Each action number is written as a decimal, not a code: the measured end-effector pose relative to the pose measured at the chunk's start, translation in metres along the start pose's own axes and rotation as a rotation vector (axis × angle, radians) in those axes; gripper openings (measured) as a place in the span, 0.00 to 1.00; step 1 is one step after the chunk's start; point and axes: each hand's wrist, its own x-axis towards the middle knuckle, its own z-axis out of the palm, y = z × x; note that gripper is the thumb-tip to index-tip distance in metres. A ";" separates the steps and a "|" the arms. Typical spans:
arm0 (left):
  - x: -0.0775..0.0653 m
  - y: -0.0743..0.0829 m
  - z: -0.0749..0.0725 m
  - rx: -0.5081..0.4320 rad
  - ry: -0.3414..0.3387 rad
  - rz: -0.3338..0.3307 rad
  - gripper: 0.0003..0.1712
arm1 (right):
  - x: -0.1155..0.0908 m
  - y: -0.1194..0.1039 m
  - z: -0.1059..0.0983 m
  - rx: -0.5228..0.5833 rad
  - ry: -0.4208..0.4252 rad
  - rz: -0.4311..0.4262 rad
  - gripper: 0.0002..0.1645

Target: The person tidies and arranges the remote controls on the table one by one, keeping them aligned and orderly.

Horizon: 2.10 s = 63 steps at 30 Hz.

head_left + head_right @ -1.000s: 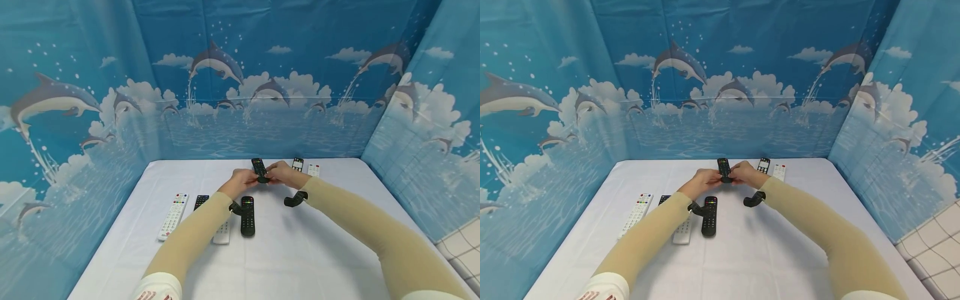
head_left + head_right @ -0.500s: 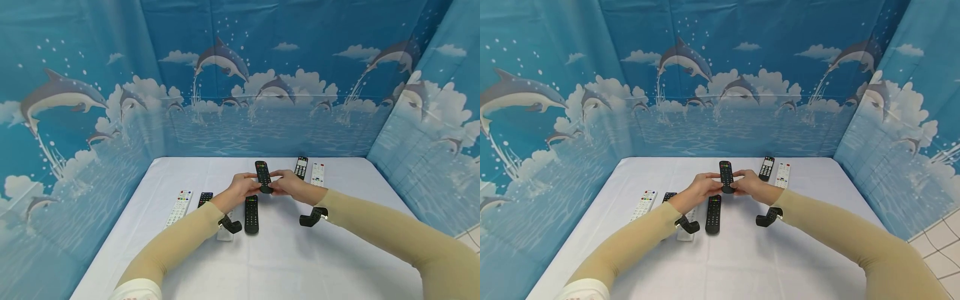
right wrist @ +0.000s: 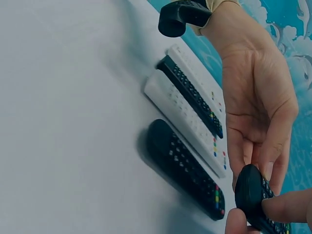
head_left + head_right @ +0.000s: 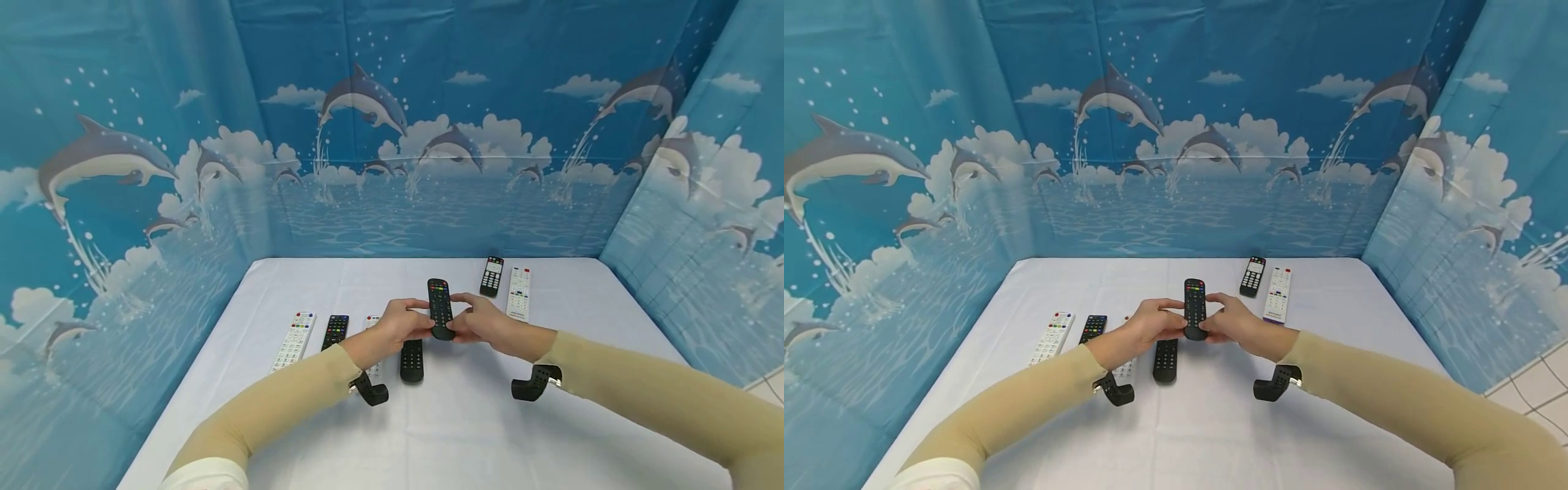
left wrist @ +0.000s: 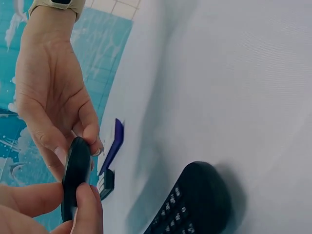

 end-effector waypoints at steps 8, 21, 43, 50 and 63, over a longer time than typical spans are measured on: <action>-0.005 -0.013 0.002 0.049 -0.030 -0.008 0.25 | -0.013 0.018 0.005 0.008 -0.014 0.014 0.49; -0.006 -0.011 0.008 -0.043 -0.071 -0.139 0.25 | -0.022 0.042 0.010 0.009 -0.046 0.071 0.48; -0.010 -0.018 0.017 -0.241 -0.067 -0.215 0.32 | -0.014 0.060 -0.001 -0.034 -0.119 0.067 0.46; -0.012 -0.018 0.015 -0.211 -0.075 -0.196 0.33 | -0.016 0.058 -0.001 -0.017 -0.129 0.075 0.45; -0.008 -0.015 0.014 -0.219 -0.061 -0.205 0.33 | -0.016 0.054 -0.007 0.040 -0.159 0.097 0.44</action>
